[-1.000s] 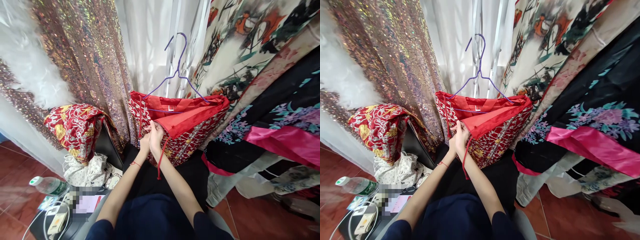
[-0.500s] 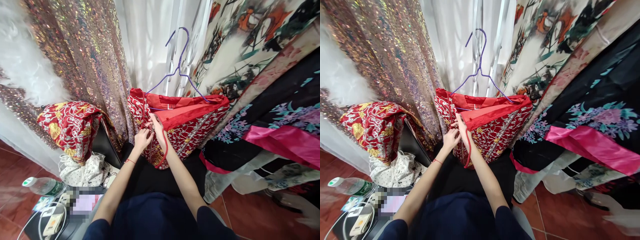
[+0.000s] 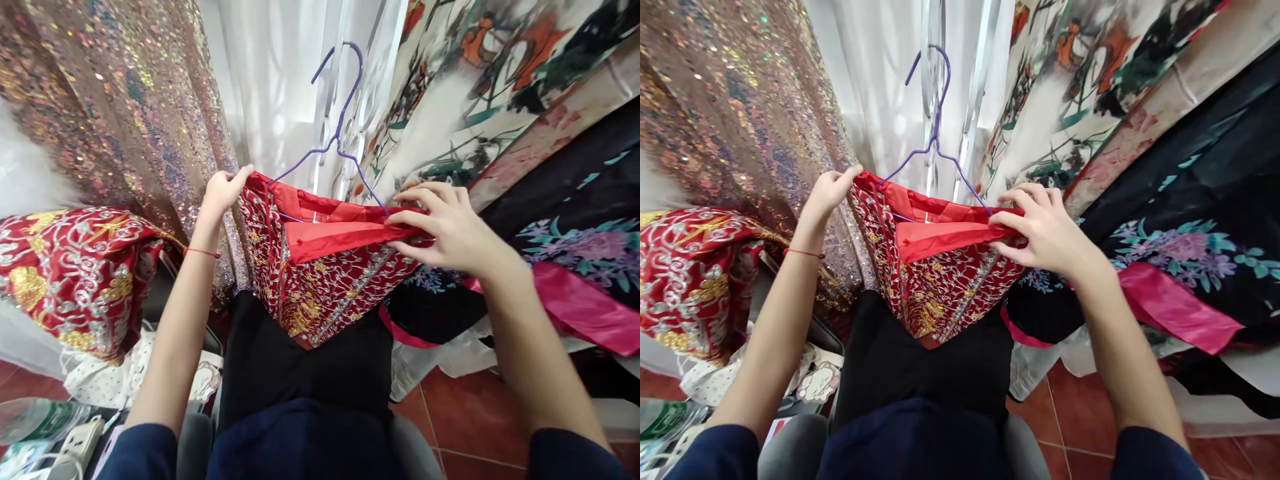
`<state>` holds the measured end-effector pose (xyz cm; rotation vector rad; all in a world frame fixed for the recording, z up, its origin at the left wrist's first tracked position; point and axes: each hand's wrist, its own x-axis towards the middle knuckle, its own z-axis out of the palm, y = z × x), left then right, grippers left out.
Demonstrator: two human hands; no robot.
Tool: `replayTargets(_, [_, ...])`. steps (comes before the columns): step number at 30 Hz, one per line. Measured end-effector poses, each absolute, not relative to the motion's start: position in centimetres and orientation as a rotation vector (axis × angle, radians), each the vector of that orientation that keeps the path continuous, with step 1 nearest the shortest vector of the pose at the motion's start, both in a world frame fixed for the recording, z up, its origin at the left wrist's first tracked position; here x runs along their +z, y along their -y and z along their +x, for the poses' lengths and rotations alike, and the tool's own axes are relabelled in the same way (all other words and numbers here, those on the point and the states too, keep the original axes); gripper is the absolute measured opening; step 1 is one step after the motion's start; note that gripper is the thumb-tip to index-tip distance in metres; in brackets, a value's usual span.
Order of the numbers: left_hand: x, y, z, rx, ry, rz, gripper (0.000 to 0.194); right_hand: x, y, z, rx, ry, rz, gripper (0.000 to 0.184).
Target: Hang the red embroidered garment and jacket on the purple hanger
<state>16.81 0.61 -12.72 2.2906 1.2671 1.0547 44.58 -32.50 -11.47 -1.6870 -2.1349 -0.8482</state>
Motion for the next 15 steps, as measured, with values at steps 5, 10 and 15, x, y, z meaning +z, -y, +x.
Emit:
replayTargets(5, [-11.0,0.5,16.8,0.606,-1.504,2.444,0.048,-9.8,32.2,48.8,-0.443,2.219,-1.579,0.027])
replayTargets(10, [-11.5,1.2,16.4,0.821,-1.453,2.734,0.032,-10.5,31.3,47.0,0.01,1.985,-1.31,0.016])
replayTargets(15, [-12.4,0.2,15.0,1.249,-1.236,2.585,0.031,-11.0,30.0,45.5,0.21,1.833,-1.214,0.028])
